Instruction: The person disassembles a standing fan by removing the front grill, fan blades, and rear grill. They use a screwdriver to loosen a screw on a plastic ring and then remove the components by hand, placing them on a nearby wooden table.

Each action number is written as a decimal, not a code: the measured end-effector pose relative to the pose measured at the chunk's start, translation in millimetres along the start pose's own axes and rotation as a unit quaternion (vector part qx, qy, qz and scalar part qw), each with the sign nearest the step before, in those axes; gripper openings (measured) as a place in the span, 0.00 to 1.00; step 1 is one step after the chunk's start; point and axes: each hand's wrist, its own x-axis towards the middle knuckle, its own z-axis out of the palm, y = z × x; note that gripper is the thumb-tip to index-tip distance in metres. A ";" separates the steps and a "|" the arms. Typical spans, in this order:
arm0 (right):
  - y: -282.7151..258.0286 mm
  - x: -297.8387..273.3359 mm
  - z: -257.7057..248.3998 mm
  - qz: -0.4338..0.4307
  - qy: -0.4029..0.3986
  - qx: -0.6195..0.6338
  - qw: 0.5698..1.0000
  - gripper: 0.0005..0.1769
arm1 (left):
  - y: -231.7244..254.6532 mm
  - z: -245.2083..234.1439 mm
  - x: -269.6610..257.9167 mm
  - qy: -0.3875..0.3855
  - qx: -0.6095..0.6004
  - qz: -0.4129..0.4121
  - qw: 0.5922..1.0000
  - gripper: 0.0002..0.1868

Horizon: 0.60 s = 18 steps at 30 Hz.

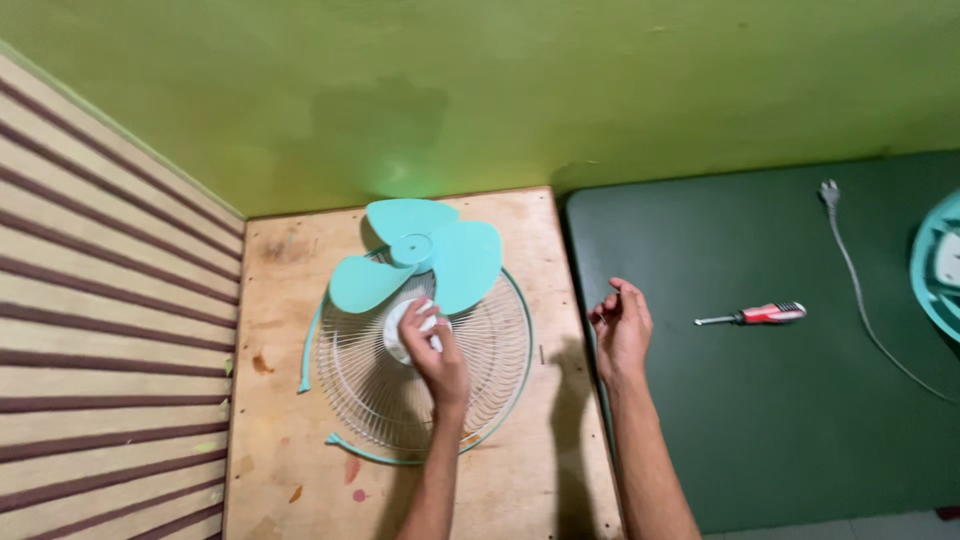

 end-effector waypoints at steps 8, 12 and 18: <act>-92.5 -24.2 -101.0 -0.061 0.049 0.007 0.997 0.12 | 35.1 108.1 -101.6 -0.203 -0.038 -0.024 0.978 0.15; -152.7 -38.0 -164.9 -0.092 0.075 0.005 0.993 0.12 | 54.9 159.8 -156.5 -0.258 -0.045 -0.048 0.964 0.11; -245.9 -65.8 -288.5 -0.154 0.113 0.048 0.980 0.16 | 97.8 248.5 -269.7 -0.362 -0.011 -0.008 0.932 0.11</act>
